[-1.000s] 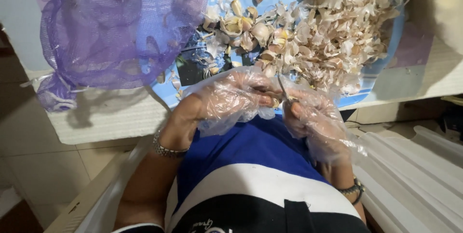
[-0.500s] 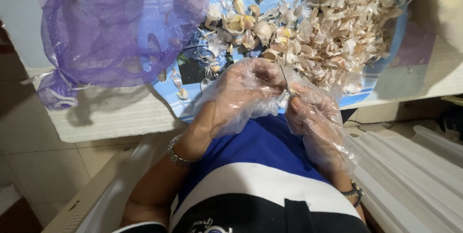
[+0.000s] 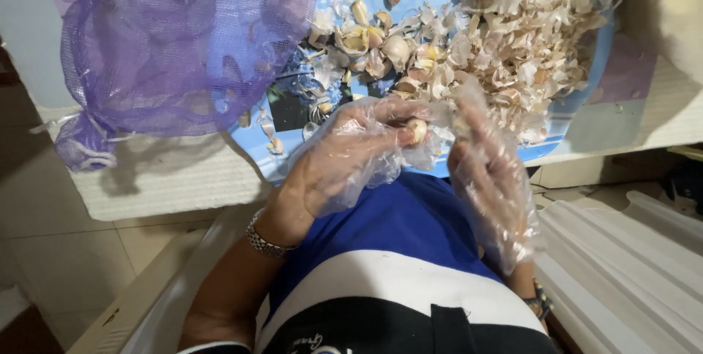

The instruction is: The person is peeling individual garlic cloves, removing the outer papery skin and placing the peeled cloves aside.

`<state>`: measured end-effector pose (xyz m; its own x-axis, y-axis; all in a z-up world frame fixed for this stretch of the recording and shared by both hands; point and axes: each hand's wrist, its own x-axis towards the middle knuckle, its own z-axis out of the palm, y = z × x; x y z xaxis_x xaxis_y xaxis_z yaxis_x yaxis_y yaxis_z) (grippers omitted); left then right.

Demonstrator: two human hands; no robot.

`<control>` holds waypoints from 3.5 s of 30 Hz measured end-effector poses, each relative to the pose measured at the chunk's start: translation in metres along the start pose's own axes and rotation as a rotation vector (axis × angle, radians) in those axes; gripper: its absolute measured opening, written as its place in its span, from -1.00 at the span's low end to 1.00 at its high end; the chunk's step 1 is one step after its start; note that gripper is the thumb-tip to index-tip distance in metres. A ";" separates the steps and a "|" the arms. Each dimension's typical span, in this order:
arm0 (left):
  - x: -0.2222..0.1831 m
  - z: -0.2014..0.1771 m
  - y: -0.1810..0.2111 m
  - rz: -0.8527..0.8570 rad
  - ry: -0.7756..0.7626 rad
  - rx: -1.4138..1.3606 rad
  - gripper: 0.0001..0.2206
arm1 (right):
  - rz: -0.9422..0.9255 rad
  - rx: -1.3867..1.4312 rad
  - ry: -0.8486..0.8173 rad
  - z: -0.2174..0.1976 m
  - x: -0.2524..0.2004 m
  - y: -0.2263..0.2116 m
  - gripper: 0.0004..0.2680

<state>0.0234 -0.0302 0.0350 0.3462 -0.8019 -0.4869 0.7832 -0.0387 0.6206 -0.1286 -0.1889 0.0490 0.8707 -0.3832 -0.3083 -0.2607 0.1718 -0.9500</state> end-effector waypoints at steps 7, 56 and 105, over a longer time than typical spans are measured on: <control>0.012 0.002 -0.027 0.074 0.046 -0.413 -0.69 | -0.184 -0.146 -0.157 0.007 -0.011 0.007 -0.61; -0.010 0.009 -0.009 0.116 -0.173 -0.361 -0.67 | -0.101 -0.582 0.223 0.004 -0.013 0.007 -0.71; -0.008 0.028 -0.003 0.051 0.198 -0.066 -0.60 | 0.028 -0.318 0.127 0.009 -0.010 -0.002 -0.70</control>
<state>0.0036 -0.0404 0.0542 0.4758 -0.6688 -0.5712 0.7921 0.0436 0.6088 -0.1329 -0.1769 0.0545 0.8075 -0.4961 -0.3190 -0.4179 -0.0996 -0.9030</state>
